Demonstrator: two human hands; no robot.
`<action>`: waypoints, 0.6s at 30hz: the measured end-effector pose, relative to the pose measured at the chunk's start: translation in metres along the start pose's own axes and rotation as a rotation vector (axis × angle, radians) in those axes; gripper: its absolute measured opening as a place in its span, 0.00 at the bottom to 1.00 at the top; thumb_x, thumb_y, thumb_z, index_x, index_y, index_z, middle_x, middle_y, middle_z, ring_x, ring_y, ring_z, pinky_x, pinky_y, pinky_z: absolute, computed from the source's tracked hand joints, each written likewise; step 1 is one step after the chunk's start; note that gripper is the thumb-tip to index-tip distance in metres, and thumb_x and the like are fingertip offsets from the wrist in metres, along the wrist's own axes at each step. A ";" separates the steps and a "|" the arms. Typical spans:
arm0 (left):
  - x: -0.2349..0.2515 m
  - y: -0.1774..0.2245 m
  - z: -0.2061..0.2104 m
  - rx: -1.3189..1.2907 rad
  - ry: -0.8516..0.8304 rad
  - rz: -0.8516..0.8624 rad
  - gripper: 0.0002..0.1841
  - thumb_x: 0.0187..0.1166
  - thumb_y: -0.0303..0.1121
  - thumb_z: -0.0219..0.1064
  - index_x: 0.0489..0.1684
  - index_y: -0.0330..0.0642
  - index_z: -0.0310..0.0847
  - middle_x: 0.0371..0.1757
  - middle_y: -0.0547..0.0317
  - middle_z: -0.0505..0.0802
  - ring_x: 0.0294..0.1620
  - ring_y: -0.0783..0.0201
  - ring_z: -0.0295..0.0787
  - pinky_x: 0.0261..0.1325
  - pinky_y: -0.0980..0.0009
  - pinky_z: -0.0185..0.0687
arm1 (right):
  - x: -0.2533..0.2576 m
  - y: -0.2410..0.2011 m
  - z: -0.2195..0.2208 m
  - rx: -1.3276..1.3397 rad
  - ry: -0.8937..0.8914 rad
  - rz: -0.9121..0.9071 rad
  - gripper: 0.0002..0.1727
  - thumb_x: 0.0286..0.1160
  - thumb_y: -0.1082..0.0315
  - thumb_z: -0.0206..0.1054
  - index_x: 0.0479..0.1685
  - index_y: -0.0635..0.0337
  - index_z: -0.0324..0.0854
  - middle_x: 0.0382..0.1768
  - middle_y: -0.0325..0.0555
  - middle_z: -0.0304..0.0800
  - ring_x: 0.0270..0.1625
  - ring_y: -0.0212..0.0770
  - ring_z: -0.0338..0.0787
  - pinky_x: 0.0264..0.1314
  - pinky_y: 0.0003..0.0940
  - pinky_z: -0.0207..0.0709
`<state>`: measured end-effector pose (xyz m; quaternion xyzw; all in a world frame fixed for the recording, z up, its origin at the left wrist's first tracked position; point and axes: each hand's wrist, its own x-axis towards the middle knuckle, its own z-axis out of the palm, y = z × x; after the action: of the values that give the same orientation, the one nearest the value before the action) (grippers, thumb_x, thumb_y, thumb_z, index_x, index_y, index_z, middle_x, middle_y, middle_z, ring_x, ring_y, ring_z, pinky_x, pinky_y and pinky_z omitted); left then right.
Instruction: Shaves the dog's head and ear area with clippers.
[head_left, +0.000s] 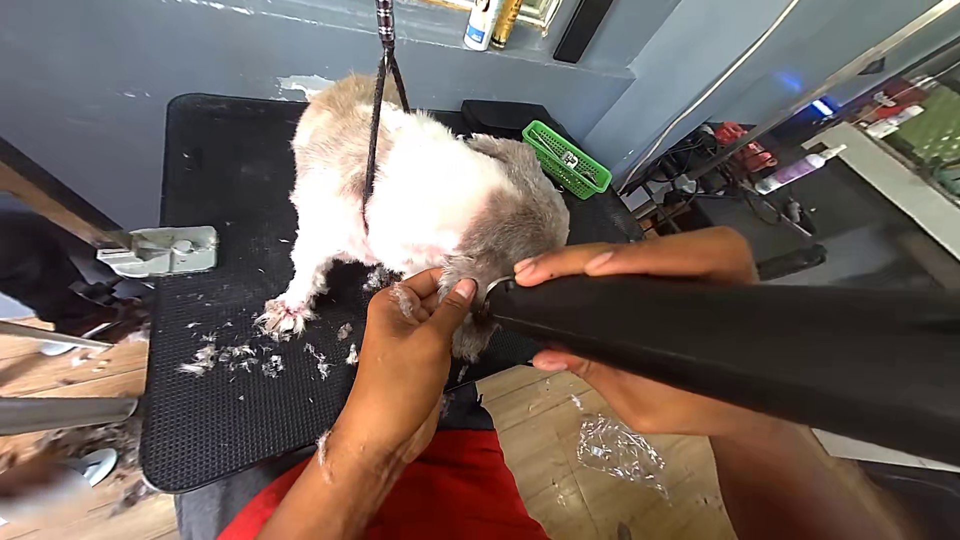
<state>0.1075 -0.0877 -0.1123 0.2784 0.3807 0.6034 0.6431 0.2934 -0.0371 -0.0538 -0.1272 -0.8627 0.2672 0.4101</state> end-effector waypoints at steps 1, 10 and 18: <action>0.000 -0.001 0.000 0.001 0.004 -0.010 0.10 0.88 0.30 0.62 0.54 0.34 0.86 0.45 0.47 0.94 0.44 0.61 0.93 0.52 0.65 0.90 | -0.004 0.000 -0.001 0.006 -0.011 0.004 0.30 0.59 0.74 0.84 0.62 0.60 0.73 0.54 0.48 0.91 0.60 0.49 0.93 0.69 0.49 0.89; 0.000 0.006 0.002 -0.027 -0.030 0.013 0.11 0.89 0.33 0.61 0.56 0.36 0.85 0.48 0.48 0.93 0.46 0.60 0.93 0.53 0.63 0.91 | -0.045 -0.004 0.011 0.130 -0.017 0.147 0.34 0.63 0.66 0.84 0.70 0.54 0.75 0.60 0.46 0.91 0.63 0.50 0.92 0.70 0.51 0.88; -0.012 -0.001 0.001 -0.081 0.001 -0.035 0.10 0.86 0.28 0.65 0.57 0.34 0.86 0.43 0.47 0.93 0.38 0.63 0.90 0.45 0.69 0.87 | -0.009 -0.038 -0.006 -0.182 0.176 0.124 0.35 0.60 0.61 0.86 0.66 0.47 0.69 0.59 0.35 0.92 0.61 0.43 0.93 0.69 0.42 0.89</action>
<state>0.1086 -0.0998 -0.1107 0.2450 0.3610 0.6070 0.6642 0.3034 -0.0702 -0.0348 -0.2400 -0.8344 0.2006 0.4537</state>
